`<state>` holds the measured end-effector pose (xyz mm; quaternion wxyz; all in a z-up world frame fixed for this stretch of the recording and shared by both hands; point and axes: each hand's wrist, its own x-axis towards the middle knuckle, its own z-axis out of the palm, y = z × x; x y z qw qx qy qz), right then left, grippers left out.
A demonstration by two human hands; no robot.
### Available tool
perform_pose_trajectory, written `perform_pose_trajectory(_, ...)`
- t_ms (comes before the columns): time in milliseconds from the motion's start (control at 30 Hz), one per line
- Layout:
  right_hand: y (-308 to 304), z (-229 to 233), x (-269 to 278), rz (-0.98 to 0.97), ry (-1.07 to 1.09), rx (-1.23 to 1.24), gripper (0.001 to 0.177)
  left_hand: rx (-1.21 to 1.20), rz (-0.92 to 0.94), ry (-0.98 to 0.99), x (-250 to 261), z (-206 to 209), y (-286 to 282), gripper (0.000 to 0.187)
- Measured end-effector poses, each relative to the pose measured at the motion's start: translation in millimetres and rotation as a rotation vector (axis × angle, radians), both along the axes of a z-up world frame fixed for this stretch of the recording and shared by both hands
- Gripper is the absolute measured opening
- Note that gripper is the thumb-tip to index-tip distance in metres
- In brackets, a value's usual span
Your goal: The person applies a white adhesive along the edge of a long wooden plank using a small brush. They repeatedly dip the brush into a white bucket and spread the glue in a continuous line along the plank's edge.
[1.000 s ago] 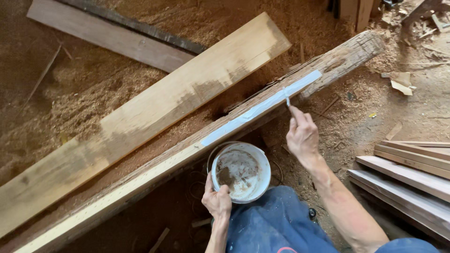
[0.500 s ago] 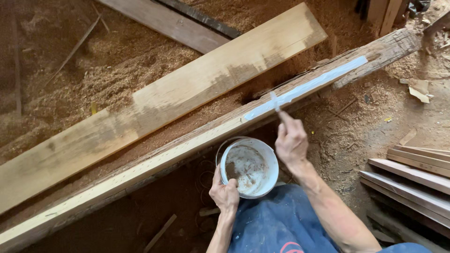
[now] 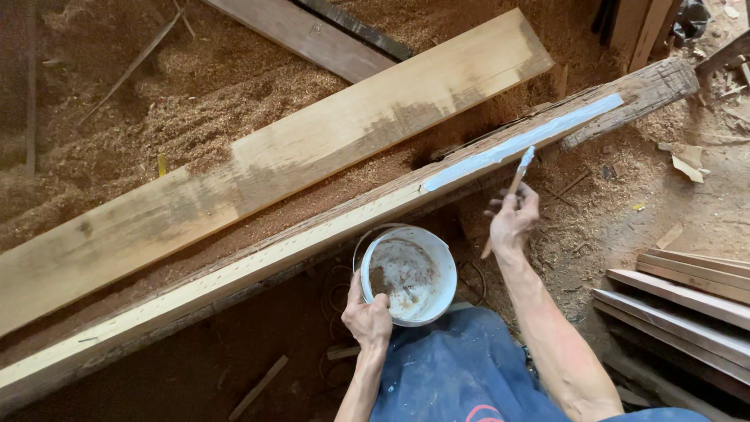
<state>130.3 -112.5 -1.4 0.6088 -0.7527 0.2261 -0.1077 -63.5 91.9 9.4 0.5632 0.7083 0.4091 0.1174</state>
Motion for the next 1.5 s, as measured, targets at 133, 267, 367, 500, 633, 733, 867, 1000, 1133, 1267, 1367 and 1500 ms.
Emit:
perform_pose_trajectory(133,16,-10,-36,0.271,-0.064,-0.155,0.027,0.003,0.018,-0.02,0,-1,-3,0.065)
perform_pose_trajectory(267,24,5,-60,0.519,-0.358,-0.626,0.03,0.003,0.045,-0.009,2,0,-5,0.064)
perform_pose_trajectory(367,32,23,-48,0.673,-0.325,-0.881,0.037,-0.02,0.05,-0.011,2,3,-8,0.064)
perform_pose_trajectory(500,36,44,-21,0.812,-0.194,-1.092,0.045,-0.033,0.051,-0.026,2,6,-10,0.065)
perform_pose_trajectory(633,36,47,-15,0.722,-0.206,-1.196,0.044,-0.084,0.07,0.008,3,7,-11,0.066)
perform_pose_trajectory(733,37,50,-15,0.802,-0.189,-1.134,0.044,-0.064,0.067,-0.007,2,7,-10,0.065)
perform_pose_trajectory(867,32,79,-16,0.604,-0.101,-1.136,0.04,-0.081,0.061,-0.047,-3,7,-4,0.063)
perform_pose_trajectory(1000,23,108,-61,0.797,-0.193,-0.954,0.029,-0.036,0.003,-0.171,-9,3,8,0.063)
perform_pose_trajectory(1133,42,79,-111,1.244,0.303,-1.259,0.04,0.088,-0.089,-0.251,-27,-5,15,0.063)
perform_pose_trajectory(1267,87,3,-110,1.197,0.304,-1.467,0.025,0.167,-0.18,-0.286,-40,4,27,0.065)
perform_pose_trajectory(1367,108,-50,-113,1.313,0.522,-1.532,0.023,0.22,-0.226,-0.295,-49,11,31,0.065)
perform_pose_trajectory(1500,104,-73,-130,1.444,0.524,-1.512,0.022,0.24,-0.239,-0.256,-61,11,30,0.064)
